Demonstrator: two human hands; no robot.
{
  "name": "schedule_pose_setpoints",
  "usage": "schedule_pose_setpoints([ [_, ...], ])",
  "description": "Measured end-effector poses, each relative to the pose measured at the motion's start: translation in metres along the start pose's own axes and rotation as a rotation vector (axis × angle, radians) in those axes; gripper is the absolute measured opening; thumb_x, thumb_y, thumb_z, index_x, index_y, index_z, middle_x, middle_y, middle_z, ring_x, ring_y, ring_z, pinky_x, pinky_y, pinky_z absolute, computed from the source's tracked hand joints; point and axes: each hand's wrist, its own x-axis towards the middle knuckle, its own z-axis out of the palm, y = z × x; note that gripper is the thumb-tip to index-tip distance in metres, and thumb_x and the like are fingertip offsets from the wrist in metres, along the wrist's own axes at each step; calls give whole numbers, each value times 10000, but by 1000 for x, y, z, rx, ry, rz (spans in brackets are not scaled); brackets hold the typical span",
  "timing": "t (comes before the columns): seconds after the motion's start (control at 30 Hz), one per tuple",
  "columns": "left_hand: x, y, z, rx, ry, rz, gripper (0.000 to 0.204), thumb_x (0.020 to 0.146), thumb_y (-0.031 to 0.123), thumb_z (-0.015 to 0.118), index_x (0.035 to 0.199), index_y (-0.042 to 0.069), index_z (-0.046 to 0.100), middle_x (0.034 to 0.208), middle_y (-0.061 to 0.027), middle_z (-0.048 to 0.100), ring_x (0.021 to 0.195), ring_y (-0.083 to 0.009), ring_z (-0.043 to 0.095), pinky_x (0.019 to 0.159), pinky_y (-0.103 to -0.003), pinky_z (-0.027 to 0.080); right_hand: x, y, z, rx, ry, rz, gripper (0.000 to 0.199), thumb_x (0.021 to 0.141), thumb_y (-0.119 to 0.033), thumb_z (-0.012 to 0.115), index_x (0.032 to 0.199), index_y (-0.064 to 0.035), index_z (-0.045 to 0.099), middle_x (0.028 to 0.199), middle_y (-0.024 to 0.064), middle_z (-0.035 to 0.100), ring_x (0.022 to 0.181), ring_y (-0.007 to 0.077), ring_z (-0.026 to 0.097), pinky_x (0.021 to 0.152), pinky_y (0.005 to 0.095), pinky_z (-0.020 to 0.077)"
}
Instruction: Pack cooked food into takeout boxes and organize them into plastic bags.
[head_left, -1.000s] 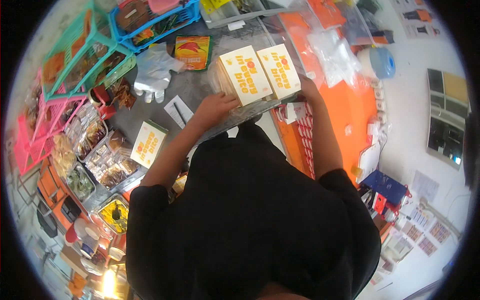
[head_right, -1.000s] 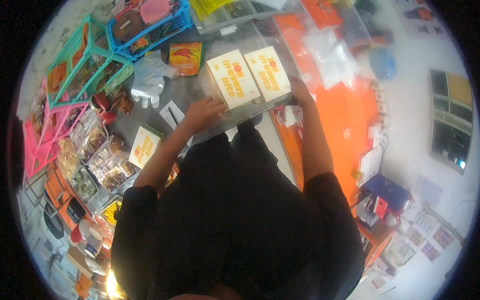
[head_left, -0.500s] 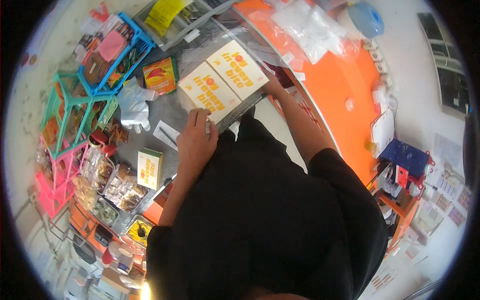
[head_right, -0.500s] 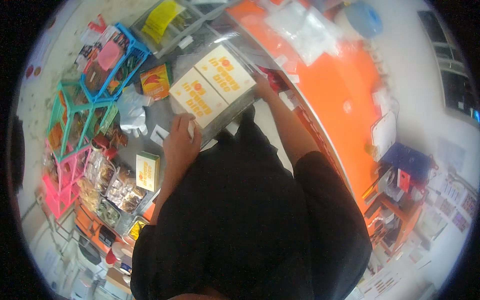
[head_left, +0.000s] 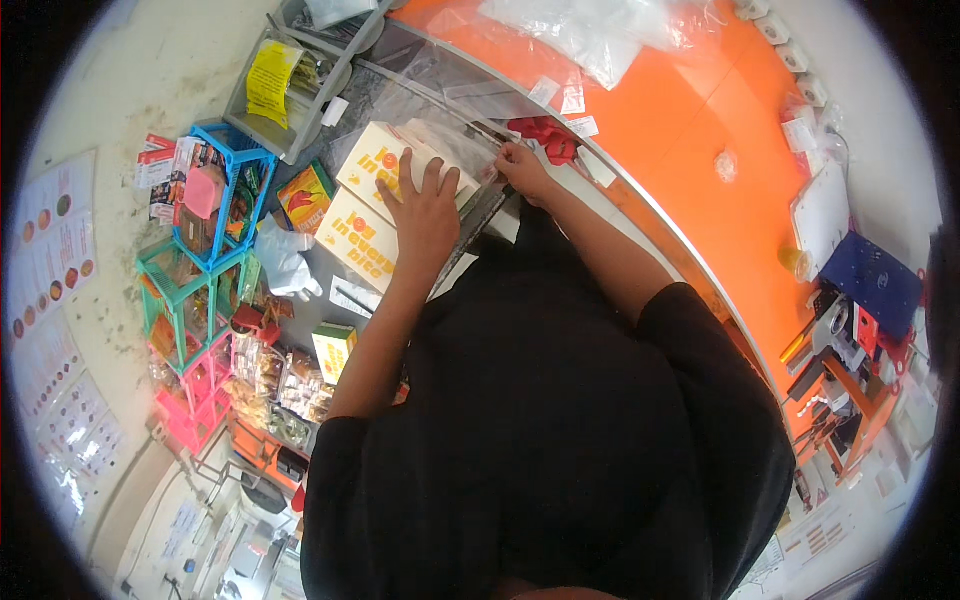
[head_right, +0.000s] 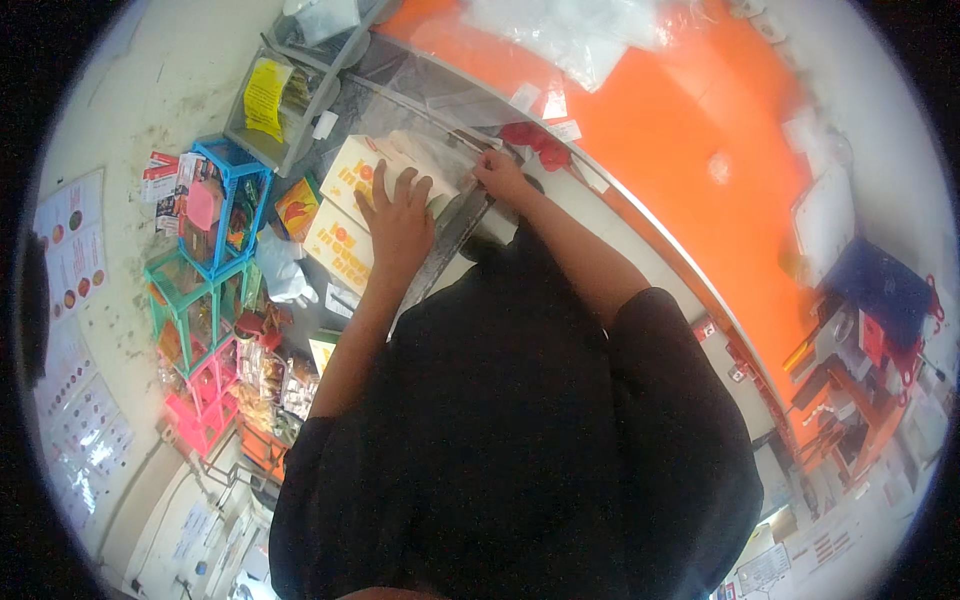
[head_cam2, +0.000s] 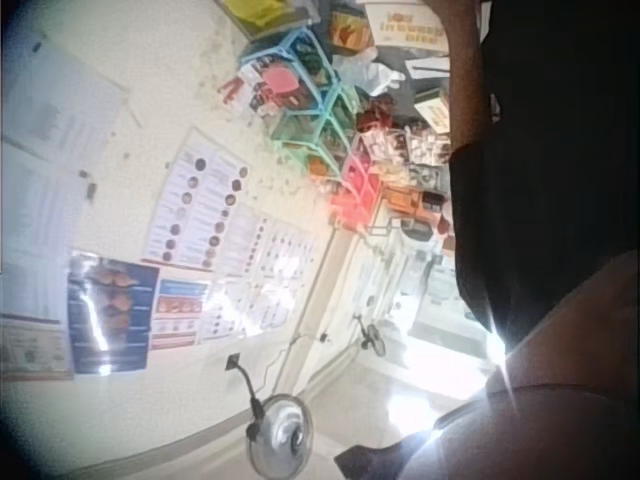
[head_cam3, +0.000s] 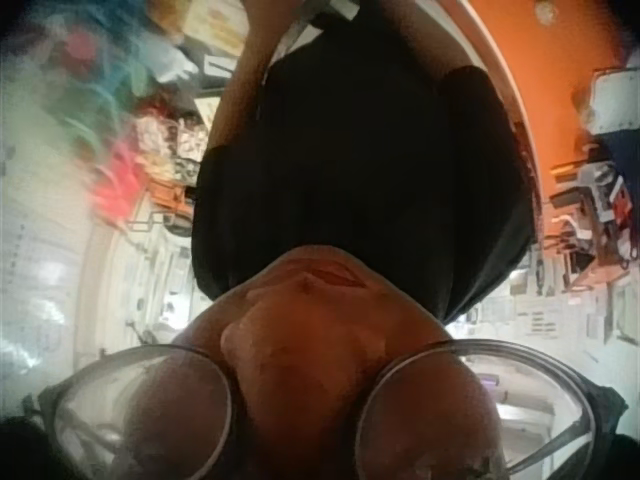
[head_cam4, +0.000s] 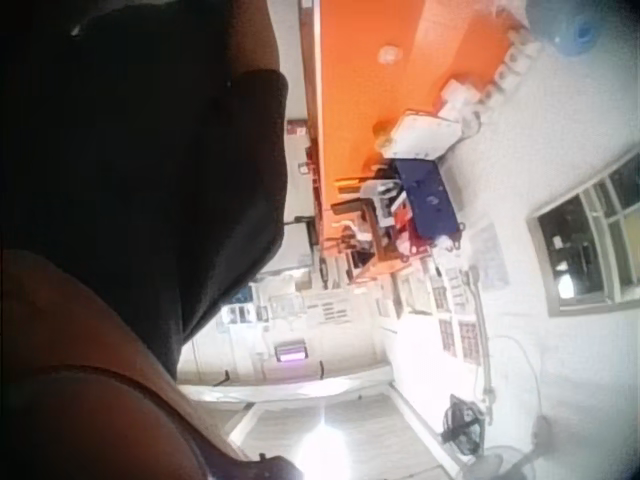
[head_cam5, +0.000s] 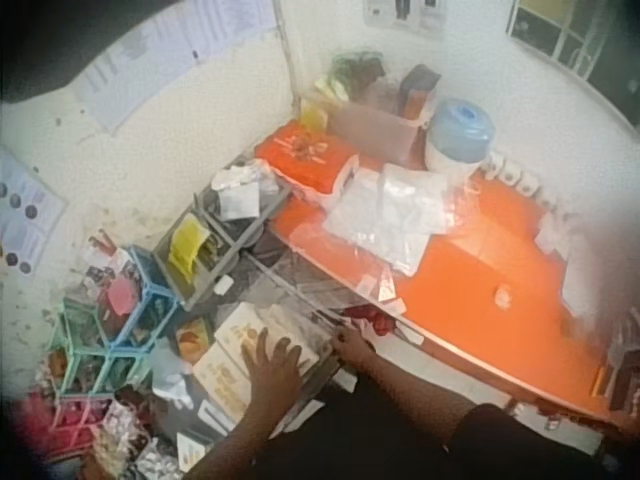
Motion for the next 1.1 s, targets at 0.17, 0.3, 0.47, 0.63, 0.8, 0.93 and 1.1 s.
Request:
schedule_pose_setpoints([
  [0.17, 5, 4, -11, -23, -57, -56, 501, 790, 254, 735, 1256, 147, 584, 1385, -60, 477, 1442, -414, 262, 1058, -775, 209, -17, -109, 24, -232, 132, -426, 104, 853, -175, 662, 899, -82, 658, 996, 125, 593, 884, 286, 608, 769, 414, 493],
  [0.3, 8, 9, -11, -32, -86, -97, 556, 786, 307, 768, 1281, 139, 578, 1393, -65, 478, 1445, -411, 252, 1076, -780, 183, 3, -126, 31, -833, -36, -591, 171, 860, -237, 676, 988, -131, 716, 1176, 143, 535, 1023, 336, 558, 915, 477, 442],
  [0.47, 14, 22, -2, 78, -128, -54, 403, 804, 240, 720, 1183, 128, 643, 1330, -63, 553, 1447, -342, 306, 1084, -815, 115, 50, -117, 23, -752, -193, -548, 181, 890, -265, 678, 949, -100, 725, 1042, 96, 583, 975, 319, 559, 893, 452, 436],
  [0.63, 25, 24, 5, 151, -291, -73, 278, 815, 147, 647, 1090, 117, 676, 1243, -52, 616, 1353, -280, 443, 1118, -768, 137, 44, -114, 6, -318, -402, -173, 218, 960, -283, 638, 983, -69, 674, 896, 43, 617, 910, 186, 593, 823, 350, 464],
  [0.8, 25, 24, 7, 140, -224, -75, 251, 814, 128, 634, 1061, 115, 678, 1202, -39, 631, 1323, -273, 467, 1127, -736, 166, 27, -105, 8, 369, -356, 144, 309, 984, -320, 586, 936, -18, 632, 875, 59, 612, 851, 169, 594, 756, 333, 486],
  [0.93, 24, 22, 5, 131, -184, -70, 228, 805, 127, 640, 1030, 113, 673, 1185, -34, 640, 1321, -269, 473, 1134, -726, 159, 36, -99, 7, -127, -435, -28, 244, 961, -268, 597, 981, -25, 604, 881, 126, 644, 836, 232, 640, 741, 383, 505],
  [1.1, 21, 21, 4, 109, -159, -76, 213, 803, 121, 638, 1013, 115, 671, 1177, -33, 642, 1312, -264, 484, 1149, -706, 150, 21, -123, 19, -1011, -371, -228, 264, 866, -125, 613, 1094, -23, 528, 910, 244, 671, 863, 395, 678, 743, 487, 537],
])
